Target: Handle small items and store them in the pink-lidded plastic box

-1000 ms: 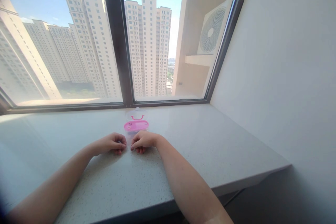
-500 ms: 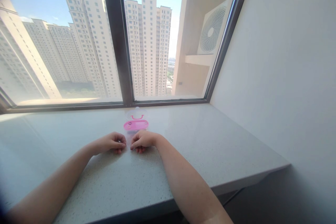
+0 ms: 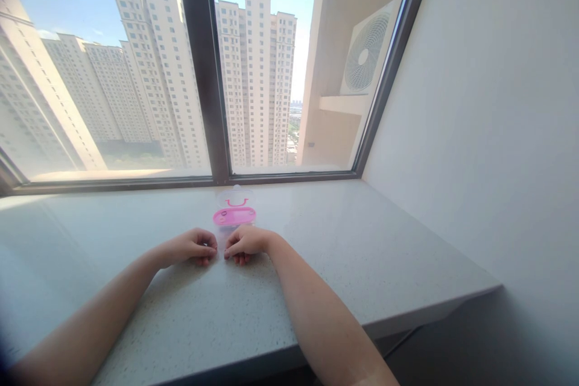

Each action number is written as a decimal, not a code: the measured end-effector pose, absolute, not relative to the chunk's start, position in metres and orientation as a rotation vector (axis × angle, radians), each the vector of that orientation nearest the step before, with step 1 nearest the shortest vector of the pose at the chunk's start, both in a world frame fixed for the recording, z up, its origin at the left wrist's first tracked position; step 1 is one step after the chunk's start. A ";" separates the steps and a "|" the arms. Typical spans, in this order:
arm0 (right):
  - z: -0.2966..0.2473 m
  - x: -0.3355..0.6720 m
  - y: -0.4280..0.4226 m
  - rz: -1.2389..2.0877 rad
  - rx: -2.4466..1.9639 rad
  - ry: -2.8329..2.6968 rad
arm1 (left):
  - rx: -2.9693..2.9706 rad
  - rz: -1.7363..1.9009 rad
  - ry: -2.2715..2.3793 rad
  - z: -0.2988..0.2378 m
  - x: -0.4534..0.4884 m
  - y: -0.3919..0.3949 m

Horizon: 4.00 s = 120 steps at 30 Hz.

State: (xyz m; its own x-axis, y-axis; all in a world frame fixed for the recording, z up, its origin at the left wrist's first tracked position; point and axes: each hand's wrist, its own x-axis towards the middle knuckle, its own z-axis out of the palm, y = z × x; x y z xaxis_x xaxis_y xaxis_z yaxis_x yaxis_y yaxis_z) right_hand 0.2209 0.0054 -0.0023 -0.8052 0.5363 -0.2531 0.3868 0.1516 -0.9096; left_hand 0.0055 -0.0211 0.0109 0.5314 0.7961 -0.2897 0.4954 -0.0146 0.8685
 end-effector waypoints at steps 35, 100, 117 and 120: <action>-0.009 0.220 0.010 1.825 -0.847 -2.224 | 1.652 0.359 1.076 0.008 0.002 -0.019; -0.005 0.223 0.005 1.803 -0.881 -2.199 | 1.640 0.366 1.054 0.012 0.006 -0.022; -0.005 0.222 0.005 1.787 -0.876 -2.202 | 1.637 0.367 1.058 0.010 0.005 -0.021; -0.005 0.222 0.005 1.791 -0.881 -2.202 | 1.631 0.369 1.057 0.009 0.005 -0.021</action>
State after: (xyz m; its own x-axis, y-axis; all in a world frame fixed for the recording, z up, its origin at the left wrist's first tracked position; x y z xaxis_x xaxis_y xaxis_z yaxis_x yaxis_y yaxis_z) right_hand 0.2222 0.0046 -0.0045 -0.8111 0.5380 -0.2294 0.3341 0.1044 -0.9367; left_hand 0.0048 -0.0208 0.0092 0.5526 0.7864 -0.2761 0.4440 0.0025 0.8960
